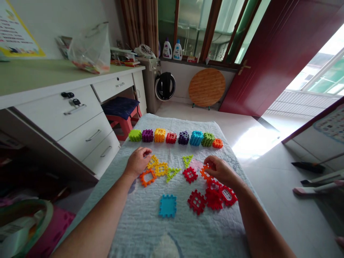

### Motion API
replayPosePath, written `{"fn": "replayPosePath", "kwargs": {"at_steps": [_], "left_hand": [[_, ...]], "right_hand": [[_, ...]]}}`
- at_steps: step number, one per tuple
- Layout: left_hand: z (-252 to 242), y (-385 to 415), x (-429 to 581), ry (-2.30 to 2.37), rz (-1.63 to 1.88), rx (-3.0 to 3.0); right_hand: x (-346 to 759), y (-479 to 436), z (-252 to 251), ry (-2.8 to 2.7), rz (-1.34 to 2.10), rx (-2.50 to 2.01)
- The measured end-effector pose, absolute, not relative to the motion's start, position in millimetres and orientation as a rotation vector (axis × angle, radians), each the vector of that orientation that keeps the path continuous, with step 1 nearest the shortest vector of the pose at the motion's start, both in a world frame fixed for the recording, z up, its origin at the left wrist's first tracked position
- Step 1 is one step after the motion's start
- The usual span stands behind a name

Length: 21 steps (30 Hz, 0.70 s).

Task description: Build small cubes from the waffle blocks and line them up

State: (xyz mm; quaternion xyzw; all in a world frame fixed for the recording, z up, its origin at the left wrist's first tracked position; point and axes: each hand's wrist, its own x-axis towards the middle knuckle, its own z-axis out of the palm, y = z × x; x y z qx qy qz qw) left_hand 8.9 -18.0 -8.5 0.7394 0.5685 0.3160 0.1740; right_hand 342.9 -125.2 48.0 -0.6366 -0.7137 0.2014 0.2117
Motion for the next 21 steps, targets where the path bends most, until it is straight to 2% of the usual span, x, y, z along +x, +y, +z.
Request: {"fn": "replayPosePath", "kwargs": {"at_steps": [6, 8, 11, 14, 18, 21], "left_hand": [[-6.6, -18.3, 7.4, 1.603, 0.901, 2.103], [-6.6, -17.4, 6.8, 1.594, 0.906, 2.088], [-7.3, -15.4, 5.8, 1.586, 0.912, 2.021], [-5.2, -13.7, 3.2, 1.593, 0.876, 1.907], [12.7, -17.0, -6.9, 1.515, 0.745, 1.933], [36.5, -28.6, -15.4, 1.458, 0.498, 2.136]], "right_hand": [[346.8, -117.0, 33.7, -1.742, -0.025, -1.805], [347.4, -116.1, 27.8, -1.849, -0.019, -1.834], [347.1, -116.1, 21.5, -2.058, 0.222, -1.748], [346.2, -117.5, 21.6, -2.035, 0.395, -1.665], [348.8, -120.4, 28.0, -1.811, 0.283, -1.682], [354.4, -120.6, 28.9, -1.627, 0.150, -1.713]]}}
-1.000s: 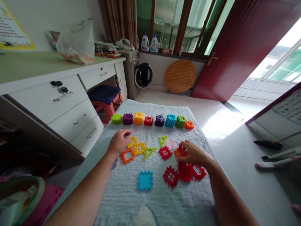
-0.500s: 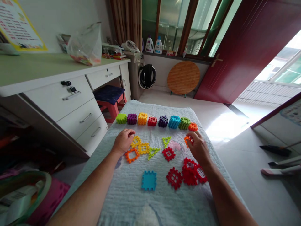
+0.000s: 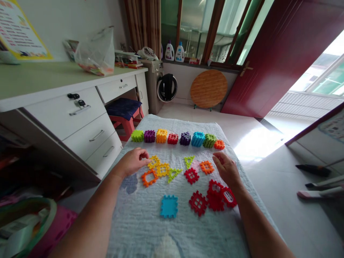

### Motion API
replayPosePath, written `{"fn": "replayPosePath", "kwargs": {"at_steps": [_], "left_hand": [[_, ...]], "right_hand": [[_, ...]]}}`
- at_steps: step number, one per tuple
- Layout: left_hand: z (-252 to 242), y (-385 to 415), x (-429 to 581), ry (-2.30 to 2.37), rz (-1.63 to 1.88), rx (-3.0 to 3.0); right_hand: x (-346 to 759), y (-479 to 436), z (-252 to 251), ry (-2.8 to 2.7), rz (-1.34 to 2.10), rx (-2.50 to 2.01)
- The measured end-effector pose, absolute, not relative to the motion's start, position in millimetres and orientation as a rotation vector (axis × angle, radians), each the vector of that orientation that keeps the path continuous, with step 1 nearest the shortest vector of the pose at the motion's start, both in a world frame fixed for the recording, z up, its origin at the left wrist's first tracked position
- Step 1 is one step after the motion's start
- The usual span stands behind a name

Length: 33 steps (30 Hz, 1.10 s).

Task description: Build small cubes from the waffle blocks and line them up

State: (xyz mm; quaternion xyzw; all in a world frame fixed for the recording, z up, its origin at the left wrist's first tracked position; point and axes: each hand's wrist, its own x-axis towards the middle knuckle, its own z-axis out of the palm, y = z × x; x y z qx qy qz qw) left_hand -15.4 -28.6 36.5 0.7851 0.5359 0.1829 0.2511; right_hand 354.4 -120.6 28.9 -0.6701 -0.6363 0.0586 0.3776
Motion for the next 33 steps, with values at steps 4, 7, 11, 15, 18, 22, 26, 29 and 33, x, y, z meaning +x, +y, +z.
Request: {"fn": "replayPosePath", "kwargs": {"at_steps": [4, 7, 11, 15, 18, 22, 26, 29, 33], "left_hand": [[58.4, -51.5, -15.4, 1.325, 0.108, 2.164], [59.0, -63.8, -6.7, 1.317, -0.054, 2.228], [49.6, -70.4, 4.4, 1.389, -0.097, 2.377], [44.6, -74.6, 4.8, 1.432, 0.001, 2.420], [53.8, -79.6, 1.7, 1.411, 0.129, 2.417], [74.6, -87.7, 14.5, 1.257, 0.253, 2.457], [72.0, -92.4, 53.7, 0.882, 0.264, 2.525], [55.5, -92.5, 80.3, 0.799, 0.375, 2.582], [43.0, -88.5, 87.6, 0.803, 0.611, 2.598]], "right_hand": [[362.0, -117.5, 21.2, -1.545, 0.129, -1.786], [364.3, -115.3, 14.7, -1.585, 0.177, -1.851], [361.9, -115.9, 13.3, -1.787, 0.311, -1.868], [357.7, -119.6, 16.2, -1.951, 0.302, -1.883], [356.7, -121.8, 16.5, -1.994, 0.249, -1.885], [357.5, -121.5, 14.6, -2.022, 0.229, -1.881], [359.6, -120.0, 11.0, -2.045, 0.236, -1.885], [361.6, -120.0, 8.1, -2.047, 0.236, -1.872], [353.7, -122.8, 15.6, -2.001, 0.182, -1.823]]}}
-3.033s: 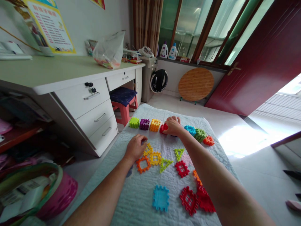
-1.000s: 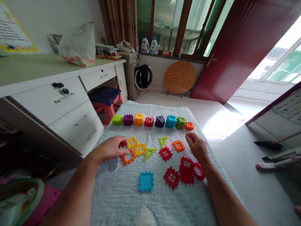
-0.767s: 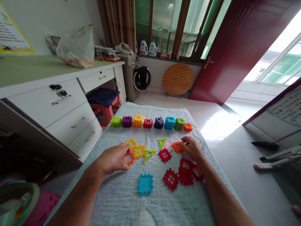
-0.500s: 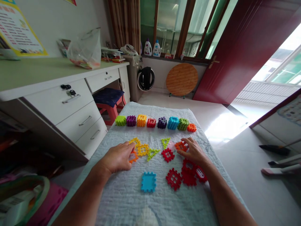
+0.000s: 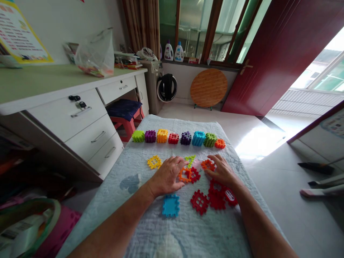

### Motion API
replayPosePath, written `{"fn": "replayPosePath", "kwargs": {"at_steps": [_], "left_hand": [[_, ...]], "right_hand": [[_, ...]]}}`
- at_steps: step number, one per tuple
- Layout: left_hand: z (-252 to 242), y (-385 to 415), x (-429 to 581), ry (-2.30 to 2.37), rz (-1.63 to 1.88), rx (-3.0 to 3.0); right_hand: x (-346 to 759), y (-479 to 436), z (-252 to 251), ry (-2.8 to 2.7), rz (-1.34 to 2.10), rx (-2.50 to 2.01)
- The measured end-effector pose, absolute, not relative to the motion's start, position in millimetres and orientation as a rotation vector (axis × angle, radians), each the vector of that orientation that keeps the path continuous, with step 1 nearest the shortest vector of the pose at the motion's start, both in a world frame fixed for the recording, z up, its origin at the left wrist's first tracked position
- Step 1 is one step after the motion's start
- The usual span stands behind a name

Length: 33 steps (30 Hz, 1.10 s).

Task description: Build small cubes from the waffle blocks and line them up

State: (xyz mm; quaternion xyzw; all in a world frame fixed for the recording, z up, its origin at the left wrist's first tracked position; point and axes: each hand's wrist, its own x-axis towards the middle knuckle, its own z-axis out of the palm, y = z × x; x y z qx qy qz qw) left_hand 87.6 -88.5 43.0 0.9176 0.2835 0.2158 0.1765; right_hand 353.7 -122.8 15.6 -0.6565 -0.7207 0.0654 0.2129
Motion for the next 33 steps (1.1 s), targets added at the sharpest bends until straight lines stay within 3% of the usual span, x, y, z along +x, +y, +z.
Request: {"fn": "replayPosePath", "kwargs": {"at_steps": [6, 12, 17, 22, 33], "left_hand": [[36.2, -62.4, 57.2, 1.173, 0.912, 2.459], [5.9, -26.3, 24.3, 1.653, 0.998, 2.254], [-8.5, -17.4, 19.2, 1.643, 1.001, 2.098], [-9.0, -18.9, 21.5, 1.609, 1.010, 2.048], [-8.1, -20.6, 22.4, 1.620, 0.948, 2.112]], "right_hand": [[297.0, -129.5, 46.1, -2.231, 0.240, -1.559], [254.9, -128.8, 41.3, -2.416, 0.257, -1.648], [286.1, -119.9, 49.1, -2.129, 0.190, -1.646], [342.5, -111.6, 48.2, -1.745, -0.012, -1.929], [329.7, -117.9, 24.8, -1.931, -0.043, -2.242]]}}
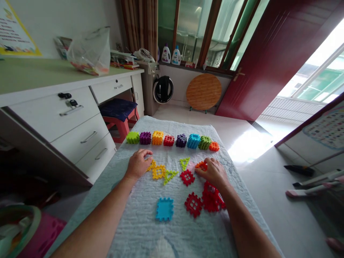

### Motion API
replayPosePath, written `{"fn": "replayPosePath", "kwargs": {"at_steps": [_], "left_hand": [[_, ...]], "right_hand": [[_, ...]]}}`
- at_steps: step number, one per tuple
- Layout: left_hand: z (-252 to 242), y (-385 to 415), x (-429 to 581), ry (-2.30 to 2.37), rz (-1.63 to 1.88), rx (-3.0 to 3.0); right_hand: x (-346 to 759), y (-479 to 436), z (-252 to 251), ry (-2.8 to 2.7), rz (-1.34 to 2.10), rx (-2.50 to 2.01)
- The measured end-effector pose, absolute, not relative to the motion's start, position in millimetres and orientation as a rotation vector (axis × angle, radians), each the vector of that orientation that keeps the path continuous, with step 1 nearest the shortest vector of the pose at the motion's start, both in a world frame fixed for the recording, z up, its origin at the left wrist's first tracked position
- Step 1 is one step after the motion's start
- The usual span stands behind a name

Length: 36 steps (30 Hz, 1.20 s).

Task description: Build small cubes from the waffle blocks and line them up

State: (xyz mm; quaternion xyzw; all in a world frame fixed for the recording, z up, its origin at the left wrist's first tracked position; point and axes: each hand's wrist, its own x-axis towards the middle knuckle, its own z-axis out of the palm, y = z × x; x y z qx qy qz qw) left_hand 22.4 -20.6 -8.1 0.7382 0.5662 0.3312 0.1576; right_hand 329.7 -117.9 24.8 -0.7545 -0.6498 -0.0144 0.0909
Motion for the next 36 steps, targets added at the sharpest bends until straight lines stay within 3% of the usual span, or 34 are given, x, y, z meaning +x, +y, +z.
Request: {"fn": "replayPosePath", "kwargs": {"at_steps": [6, 12, 23, 36], "left_hand": [[-8.4, -20.5, 22.8, 1.623, 0.936, 2.138], [-6.6, -21.1, 22.9, 1.626, 0.923, 2.161], [-10.6, -18.5, 21.1, 1.604, 0.920, 2.173], [-11.5, -18.6, 20.7, 1.580, 0.946, 2.173]], "right_hand": [[323.7, -117.4, 23.3, -1.913, -0.118, -2.314], [326.4, -113.8, 19.7, -1.863, 0.041, -2.251], [444.2, -42.7, 62.3, -1.837, 0.065, -2.011], [465.3, -0.5, 49.4, -2.118, 0.194, -2.118]]}}
